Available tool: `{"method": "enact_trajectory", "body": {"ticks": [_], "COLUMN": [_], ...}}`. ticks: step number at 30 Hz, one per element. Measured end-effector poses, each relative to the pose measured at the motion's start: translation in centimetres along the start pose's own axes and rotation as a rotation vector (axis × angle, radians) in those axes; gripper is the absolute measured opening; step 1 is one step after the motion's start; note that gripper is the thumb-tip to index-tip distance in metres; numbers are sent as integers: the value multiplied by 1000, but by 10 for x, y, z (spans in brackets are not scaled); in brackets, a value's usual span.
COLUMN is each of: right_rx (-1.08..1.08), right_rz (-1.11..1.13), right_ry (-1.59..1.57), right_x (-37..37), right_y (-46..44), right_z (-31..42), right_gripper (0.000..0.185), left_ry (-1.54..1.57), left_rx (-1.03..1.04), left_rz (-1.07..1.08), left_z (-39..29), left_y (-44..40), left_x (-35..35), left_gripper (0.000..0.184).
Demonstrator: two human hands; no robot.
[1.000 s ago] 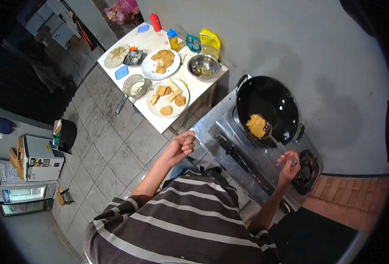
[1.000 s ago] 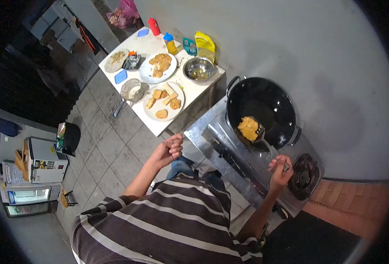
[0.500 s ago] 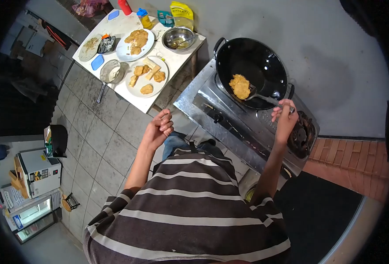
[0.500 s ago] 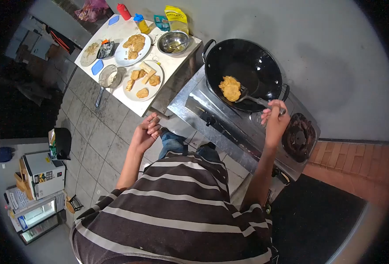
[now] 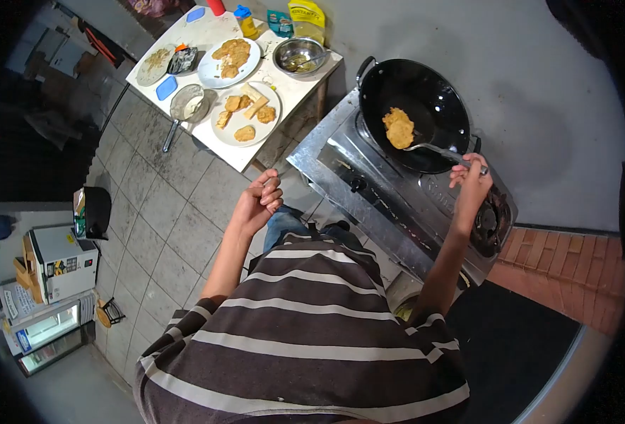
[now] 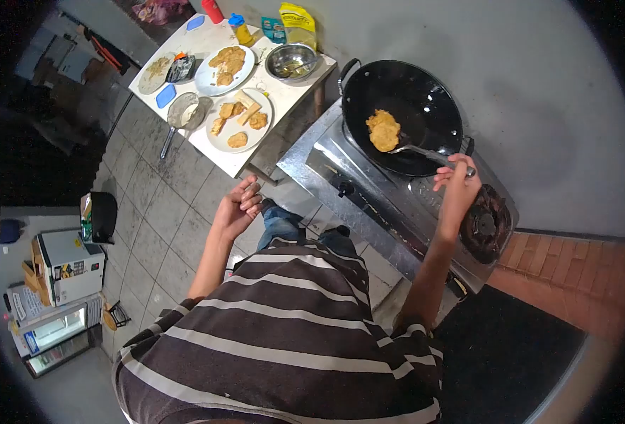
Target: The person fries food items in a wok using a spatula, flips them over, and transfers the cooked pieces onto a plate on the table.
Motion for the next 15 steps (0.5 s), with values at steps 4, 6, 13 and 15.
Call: {"method": "enact_trajectory", "body": {"ticks": [4, 6, 13, 15], "right_rx": [-7, 10, 16, 18], "right_rz": [-8, -38, -88, -91], "right_ry": [-15, -22, -50, -39], "right_x": [3, 6, 23, 34], "right_y": [-5, -7, -9, -9], "right_z": [6, 10, 38, 50], "right_gripper": [21, 21, 23, 23], "left_ry": [9, 19, 53, 58], "left_rx": [4, 10, 2, -5], "left_rz": [-24, 1, 38, 25], "left_z": [-2, -5, -26, -34], "left_y": [0, 0, -3, -7], "left_x": [-3, -8, -21, -25], "left_gripper": [35, 35, 33, 34]}}
Point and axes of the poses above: each hand's wrist, its own y-axis away from the middle knuckle, its own x-axis out of the palm, z = x × y, the point moved 2 cm from there along -y, towards the middle knuckle, and after that the axes turned 5 degrees about -z, right-handed, at the moved point
